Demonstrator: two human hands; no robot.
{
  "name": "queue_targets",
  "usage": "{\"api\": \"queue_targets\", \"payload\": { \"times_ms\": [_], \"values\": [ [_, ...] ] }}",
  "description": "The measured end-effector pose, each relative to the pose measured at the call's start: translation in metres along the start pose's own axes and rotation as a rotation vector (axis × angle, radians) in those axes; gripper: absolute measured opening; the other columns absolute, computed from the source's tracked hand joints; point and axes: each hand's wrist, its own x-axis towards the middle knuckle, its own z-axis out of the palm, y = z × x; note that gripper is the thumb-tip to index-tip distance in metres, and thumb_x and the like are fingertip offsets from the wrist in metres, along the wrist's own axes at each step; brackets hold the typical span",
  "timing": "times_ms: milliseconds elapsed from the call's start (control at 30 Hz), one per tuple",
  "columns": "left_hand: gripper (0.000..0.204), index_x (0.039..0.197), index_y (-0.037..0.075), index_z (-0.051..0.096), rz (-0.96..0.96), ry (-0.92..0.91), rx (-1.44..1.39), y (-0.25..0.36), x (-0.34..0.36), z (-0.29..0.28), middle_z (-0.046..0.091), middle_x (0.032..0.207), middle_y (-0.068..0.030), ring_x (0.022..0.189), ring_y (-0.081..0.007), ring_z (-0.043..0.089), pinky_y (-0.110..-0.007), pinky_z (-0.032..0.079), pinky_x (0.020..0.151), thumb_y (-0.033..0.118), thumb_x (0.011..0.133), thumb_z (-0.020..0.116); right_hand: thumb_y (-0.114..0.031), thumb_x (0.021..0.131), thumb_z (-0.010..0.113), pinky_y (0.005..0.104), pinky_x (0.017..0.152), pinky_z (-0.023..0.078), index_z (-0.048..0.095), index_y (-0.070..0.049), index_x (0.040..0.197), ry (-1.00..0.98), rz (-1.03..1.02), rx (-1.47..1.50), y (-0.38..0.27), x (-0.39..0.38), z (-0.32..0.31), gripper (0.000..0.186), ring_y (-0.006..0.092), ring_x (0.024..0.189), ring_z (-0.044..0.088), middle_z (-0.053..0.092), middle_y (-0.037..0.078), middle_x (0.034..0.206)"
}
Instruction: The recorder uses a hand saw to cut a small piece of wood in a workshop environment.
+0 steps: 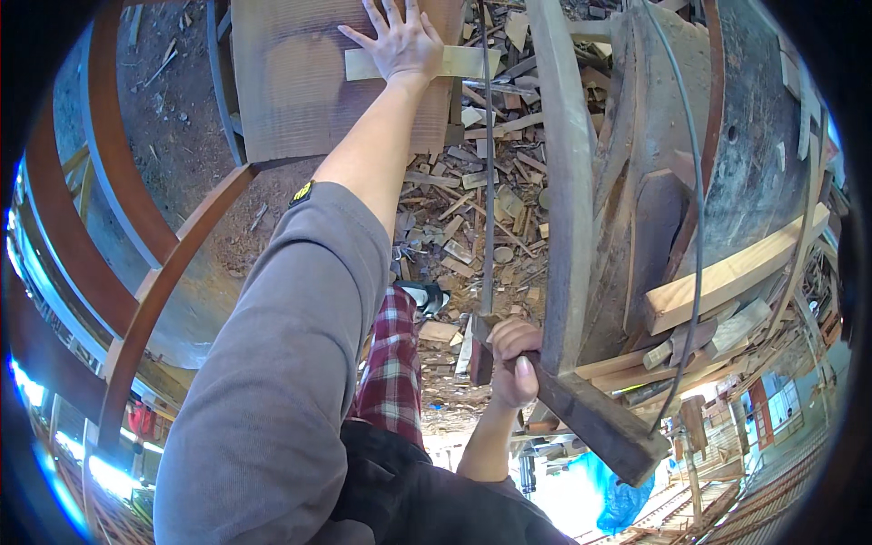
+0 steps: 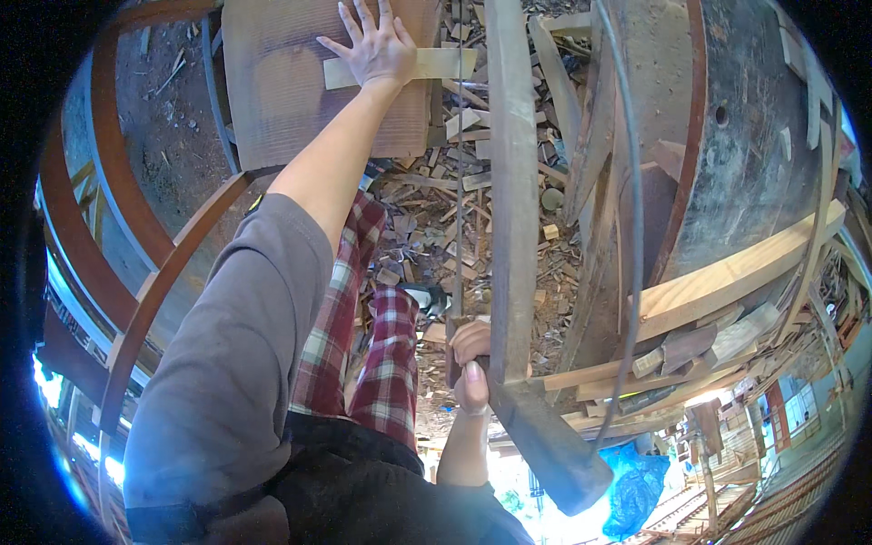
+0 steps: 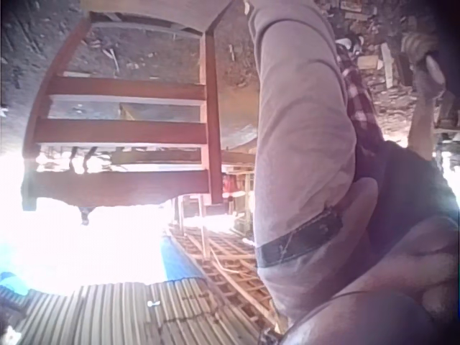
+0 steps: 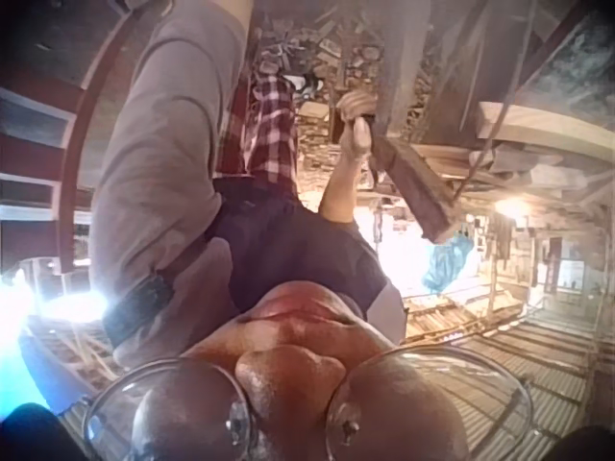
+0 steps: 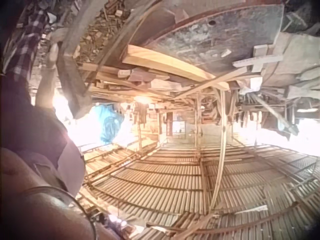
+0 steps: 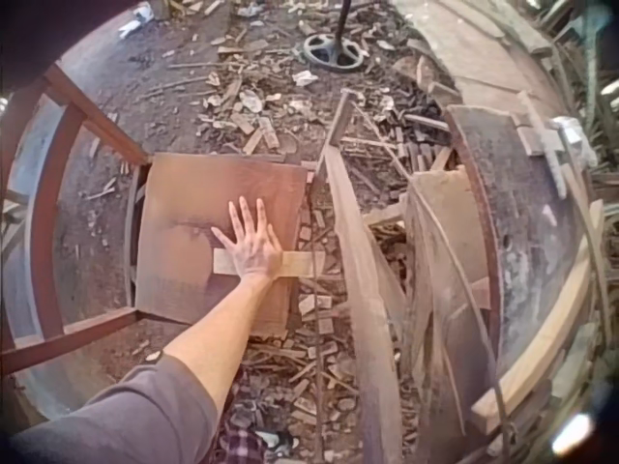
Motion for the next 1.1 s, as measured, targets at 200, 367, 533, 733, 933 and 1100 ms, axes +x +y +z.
{"api": "queue_targets", "payload": {
  "times_ms": [200, 367, 533, 733, 933, 1100],
  "values": [
    [0.06, 0.149, 0.012, 0.032, 0.026, 0.001, -0.038, 0.003, 0.003, 0.0, 0.019, 0.158, -0.0183, 0.147, -0.0382, 0.011, -0.072, 0.005, 0.109, 0.032, 0.094, 0.044, -0.025, 0.08, 0.058, 0.0367, 0.064, 0.044, 0.047, -0.004, 0.074, -0.098, -0.069, -0.27, 0.011, 0.007, -0.004, 0.024, 0.0226, 0.059, 0.047, 0.048, 0.009, 0.064],
    [0.06, 0.149, 0.011, 0.032, 0.04, 0.004, -0.045, -0.007, 0.005, -0.003, 0.019, 0.158, -0.0186, 0.147, -0.0387, 0.01, -0.071, 0.004, 0.109, 0.032, 0.095, 0.043, -0.024, 0.084, 0.046, 0.0382, 0.059, 0.044, 0.049, -0.004, 0.073, -0.033, 0.039, 0.067, -0.018, 0.052, -0.009, 0.023, 0.0213, 0.054, 0.047, 0.049, 0.01, 0.06],
    [0.058, 0.149, 0.012, 0.034, 0.016, -0.008, -0.018, 0.0, -0.003, 0.002, 0.019, 0.158, -0.0176, 0.147, -0.0377, 0.01, -0.07, 0.004, 0.11, 0.031, 0.095, 0.042, -0.017, 0.079, 0.056, 0.0268, 0.046, 0.039, 0.051, -0.004, 0.076, -0.002, -0.258, -0.603, 0.033, 0.103, 0.04, 0.014, 0.0134, 0.049, 0.046, 0.05, 0.004, 0.058],
    [0.058, 0.149, 0.013, 0.035, 0.015, 0.008, -0.074, 0.002, 0.0, 0.002, 0.02, 0.158, -0.0171, 0.147, -0.0372, 0.012, -0.072, 0.004, 0.109, 0.03, 0.094, 0.043, -0.018, 0.083, 0.054, 0.0331, 0.061, 0.042, 0.047, -0.005, 0.074, 0.045, 0.003, -0.113, 0.016, 0.089, 0.034, 0.017, 0.0163, 0.059, 0.045, 0.046, 0.006, 0.064],
    [0.058, 0.148, 0.011, 0.036, 0.002, -0.001, -0.058, -0.003, 0.002, -0.003, 0.021, 0.158, -0.0167, 0.147, -0.037, 0.011, -0.072, 0.004, 0.109, 0.028, 0.093, 0.045, -0.024, 0.081, 0.057, 0.0355, 0.062, 0.043, 0.048, -0.005, 0.073, 0.039, 0.005, -0.438, -0.007, -0.019, 0.004, 0.023, 0.0204, 0.059, 0.046, 0.046, 0.008, 0.064],
    [0.06, 0.148, 0.01, 0.035, 0.025, -0.009, -0.039, 0.002, 0.0, -0.001, 0.021, 0.158, -0.0183, 0.147, -0.039, 0.011, -0.072, 0.005, 0.109, 0.03, 0.093, 0.046, -0.027, 0.079, 0.056, 0.0356, 0.062, 0.042, 0.048, -0.005, 0.072, 0.054, 0.024, -0.195, -0.034, -0.003, 0.023, 0.025, 0.0223, 0.055, 0.046, 0.047, 0.009, 0.06]
  ]
}}
